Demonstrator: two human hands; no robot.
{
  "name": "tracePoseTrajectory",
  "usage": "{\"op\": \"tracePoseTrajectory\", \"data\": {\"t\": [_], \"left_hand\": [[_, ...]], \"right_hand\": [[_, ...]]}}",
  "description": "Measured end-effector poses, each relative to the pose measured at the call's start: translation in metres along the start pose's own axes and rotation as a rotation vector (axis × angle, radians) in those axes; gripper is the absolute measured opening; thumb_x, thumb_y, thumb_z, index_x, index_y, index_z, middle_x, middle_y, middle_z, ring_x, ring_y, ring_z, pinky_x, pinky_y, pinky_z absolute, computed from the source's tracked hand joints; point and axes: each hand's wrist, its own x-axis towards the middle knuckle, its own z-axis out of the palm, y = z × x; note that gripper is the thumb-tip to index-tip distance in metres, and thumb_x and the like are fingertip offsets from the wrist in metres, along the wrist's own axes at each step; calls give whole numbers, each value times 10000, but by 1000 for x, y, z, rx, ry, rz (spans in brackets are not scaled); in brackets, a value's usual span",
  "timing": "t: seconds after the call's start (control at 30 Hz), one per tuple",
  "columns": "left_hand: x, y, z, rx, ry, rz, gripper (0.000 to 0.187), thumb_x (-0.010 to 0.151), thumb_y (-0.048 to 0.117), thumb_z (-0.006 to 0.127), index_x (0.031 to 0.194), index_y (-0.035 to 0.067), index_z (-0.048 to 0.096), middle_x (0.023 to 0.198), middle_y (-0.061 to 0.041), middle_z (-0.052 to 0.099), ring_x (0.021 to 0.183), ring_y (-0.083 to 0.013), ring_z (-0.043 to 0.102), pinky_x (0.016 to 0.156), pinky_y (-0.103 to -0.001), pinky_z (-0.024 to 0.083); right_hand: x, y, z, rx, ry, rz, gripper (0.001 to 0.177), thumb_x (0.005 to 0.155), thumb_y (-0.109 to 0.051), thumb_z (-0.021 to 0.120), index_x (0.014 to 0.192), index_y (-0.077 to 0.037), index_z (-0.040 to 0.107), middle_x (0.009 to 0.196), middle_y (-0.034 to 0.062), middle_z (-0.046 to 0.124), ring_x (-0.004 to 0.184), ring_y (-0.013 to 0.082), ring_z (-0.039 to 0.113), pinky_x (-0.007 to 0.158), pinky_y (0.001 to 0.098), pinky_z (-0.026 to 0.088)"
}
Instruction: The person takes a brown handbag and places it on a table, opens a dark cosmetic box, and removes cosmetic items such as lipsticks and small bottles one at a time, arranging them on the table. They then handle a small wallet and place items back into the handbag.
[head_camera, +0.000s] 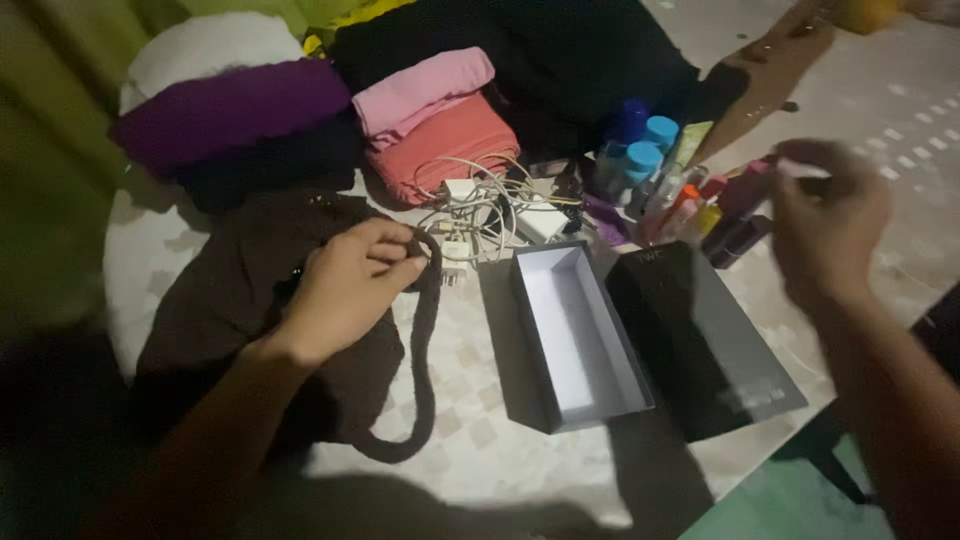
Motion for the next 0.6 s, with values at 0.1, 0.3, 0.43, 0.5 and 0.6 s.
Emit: {"op": "tracePoseTrajectory", "data": {"t": [0.1, 0.3, 0.43, 0.5, 0.6], "left_hand": [[-4, -5, -20, 51, -5, 94, 410, 836, 239, 775, 1192, 52, 693, 1066, -139, 769, 919, -201, 772, 786, -322, 604], [-3, -26, -51, 195, -31, 156, 438, 812, 252, 802, 1183, 43, 699, 1064, -159, 766, 961, -260, 755, 836, -365, 583], [-1, -42, -66, 331, -70, 173, 422, 802, 261, 817, 1167, 77, 712, 1043, -175, 747, 965, -329, 730, 845, -414, 569], [1, -51, -74, 379, -97, 223, 421, 785, 250, 826, 1158, 87, 719, 1040, -190, 734, 972, -362, 715, 858, -436, 561], [4, -65, -85, 434, -152, 264, 445, 748, 221, 844, 1157, 94, 721, 1066, -207, 713, 1012, -388, 688, 887, -458, 544]], "right_hand": [[-38, -50, 14, -17, -42, 128, 137, 1060, -71, 681, 1185, -26, 715, 1068, 151, 748, 884, 189, 714, 690, 286, 547], [-98, -105, 50, 53, -76, 49, 196, 971, -1, 680, 1161, -42, 706, 1093, 73, 736, 954, 121, 716, 819, 242, 551], [-128, -128, 71, -45, -123, 44, 180, 915, -6, 731, 1091, -46, 723, 1076, 89, 683, 918, 122, 720, 836, 253, 597], [-141, -140, 77, -70, -155, 34, 194, 890, 15, 732, 1076, -38, 736, 1063, 101, 685, 861, 158, 707, 768, 288, 571], [-152, -155, 88, -104, -205, 4, 184, 872, 13, 737, 1048, -39, 743, 1083, 92, 691, 875, 153, 728, 749, 288, 585]]}}
